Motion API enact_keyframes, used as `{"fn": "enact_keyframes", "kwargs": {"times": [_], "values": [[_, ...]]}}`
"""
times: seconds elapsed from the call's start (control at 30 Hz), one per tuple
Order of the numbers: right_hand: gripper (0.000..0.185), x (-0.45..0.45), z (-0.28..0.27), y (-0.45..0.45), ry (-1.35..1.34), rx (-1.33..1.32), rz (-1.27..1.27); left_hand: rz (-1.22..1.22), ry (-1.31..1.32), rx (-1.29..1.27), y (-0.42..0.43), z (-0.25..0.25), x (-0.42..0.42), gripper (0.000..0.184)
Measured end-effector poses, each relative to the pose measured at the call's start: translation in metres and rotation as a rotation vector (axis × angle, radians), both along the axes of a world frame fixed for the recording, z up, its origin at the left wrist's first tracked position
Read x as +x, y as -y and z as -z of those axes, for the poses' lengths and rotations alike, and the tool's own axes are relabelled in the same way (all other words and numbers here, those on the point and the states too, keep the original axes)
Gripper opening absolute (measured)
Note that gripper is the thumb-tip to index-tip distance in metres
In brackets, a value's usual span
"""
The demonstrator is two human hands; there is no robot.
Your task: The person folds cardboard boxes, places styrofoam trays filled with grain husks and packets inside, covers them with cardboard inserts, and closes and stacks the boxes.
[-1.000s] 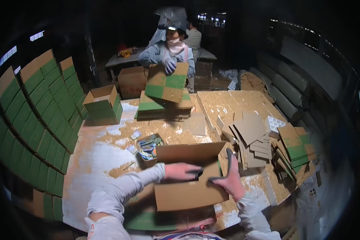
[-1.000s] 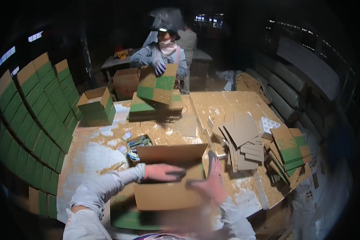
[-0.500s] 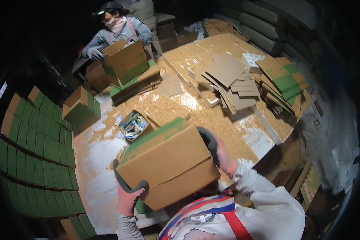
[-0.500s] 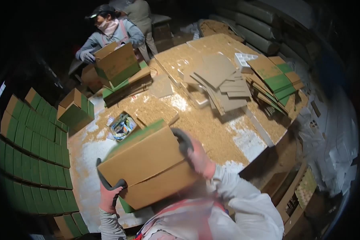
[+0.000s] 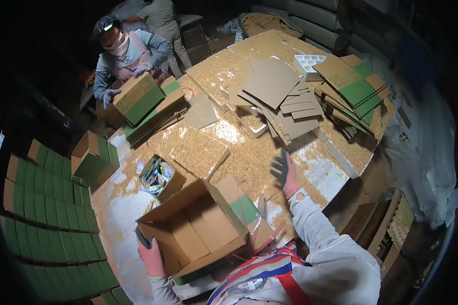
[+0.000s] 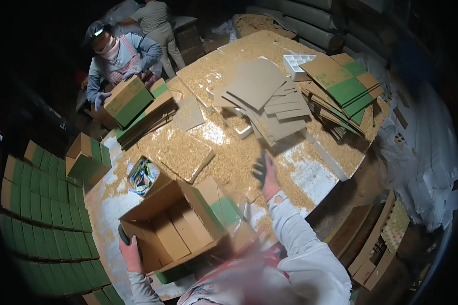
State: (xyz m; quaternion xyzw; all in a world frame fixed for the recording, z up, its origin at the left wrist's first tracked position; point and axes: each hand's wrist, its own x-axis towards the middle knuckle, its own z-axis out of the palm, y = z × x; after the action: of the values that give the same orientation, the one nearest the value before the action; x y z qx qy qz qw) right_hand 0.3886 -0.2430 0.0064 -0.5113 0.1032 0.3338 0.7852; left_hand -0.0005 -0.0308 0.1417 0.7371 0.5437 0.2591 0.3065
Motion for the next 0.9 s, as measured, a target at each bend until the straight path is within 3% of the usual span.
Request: {"fn": "enact_keyframes", "kwargs": {"times": [0.03, 0.1, 0.17, 0.3, 0.37, 0.4, 0.47, 0.5, 0.53, 0.6, 0.63, 0.7, 0.77, 0.8, 0.83, 0.9], "values": [[0.073, 0.041, 0.048, 0.006, -0.033, -0.034, 0.224, 0.019, 0.097, -0.037, -0.008, 0.010, -0.014, 0.051], [0.068, 0.092, 0.088, 0.014, -0.295, 0.163, 0.346, -0.017, 0.163, -0.080, -0.008, 0.016, -0.016, 0.050], [0.062, 0.127, 0.098, -0.014, -0.123, 0.396, 0.252, -0.121, 0.115, -0.069, -0.001, 0.008, -0.008, 0.049], [0.058, 0.171, -0.002, -0.082, -0.132, 0.704, 0.303, -0.346, 0.061, -0.129, 0.010, 0.005, -0.008, 0.047], [0.057, 0.219, -0.012, -0.095, -0.017, 0.798, 0.255, -0.352, 0.103, -0.113, -0.003, 0.031, -0.044, 0.049], [0.056, 0.239, -0.010, -0.101, 0.607, 0.257, 0.278, -0.356, 0.122, -0.110, -0.008, 0.039, -0.055, 0.051], [0.060, 0.267, 0.008, -0.104, 1.275, -0.321, 0.201, -0.499, 0.121, -0.198, 0.000, 0.032, -0.043, 0.051], [0.050, 0.275, 0.035, -0.101, 1.281, -0.230, 0.157, -0.564, 0.122, -0.237, 0.001, 0.023, -0.034, 0.052], [0.040, 0.277, 0.057, -0.098, 1.291, -0.140, 0.116, -0.506, -0.072, -0.149, 0.000, 0.014, -0.025, 0.055], [0.018, 0.228, 0.081, -0.087, 0.522, 0.439, 0.242, -0.388, -0.441, 0.016, 0.008, -0.011, -0.004, 0.061], [0.020, 0.200, 0.082, -0.088, 0.378, 0.431, 0.352, -0.319, -0.630, 0.097, 0.014, -0.023, 0.004, 0.065], [0.021, 0.183, 0.095, -0.099, 0.236, 0.128, 0.470, -0.158, -1.013, 0.272, 0.020, -0.036, 0.011, 0.073], [0.018, 0.185, 0.088, -0.127, 0.547, -0.153, 0.524, -0.113, -1.010, 0.391, 0.020, -0.033, 0.005, 0.073], [0.011, 0.207, 0.106, -0.138, 0.620, -0.158, 0.503, -0.130, -1.063, 0.409, 0.020, -0.031, 0.004, 0.072], [0.016, 0.221, 0.099, -0.145, 0.790, -0.561, 0.424, -0.153, -1.112, 0.430, 0.020, -0.030, 0.004, 0.072], [0.032, 0.218, 0.046, -0.160, 0.576, -0.829, 0.292, -0.077, -1.106, 0.522, 0.021, -0.033, 0.004, 0.069]]}}
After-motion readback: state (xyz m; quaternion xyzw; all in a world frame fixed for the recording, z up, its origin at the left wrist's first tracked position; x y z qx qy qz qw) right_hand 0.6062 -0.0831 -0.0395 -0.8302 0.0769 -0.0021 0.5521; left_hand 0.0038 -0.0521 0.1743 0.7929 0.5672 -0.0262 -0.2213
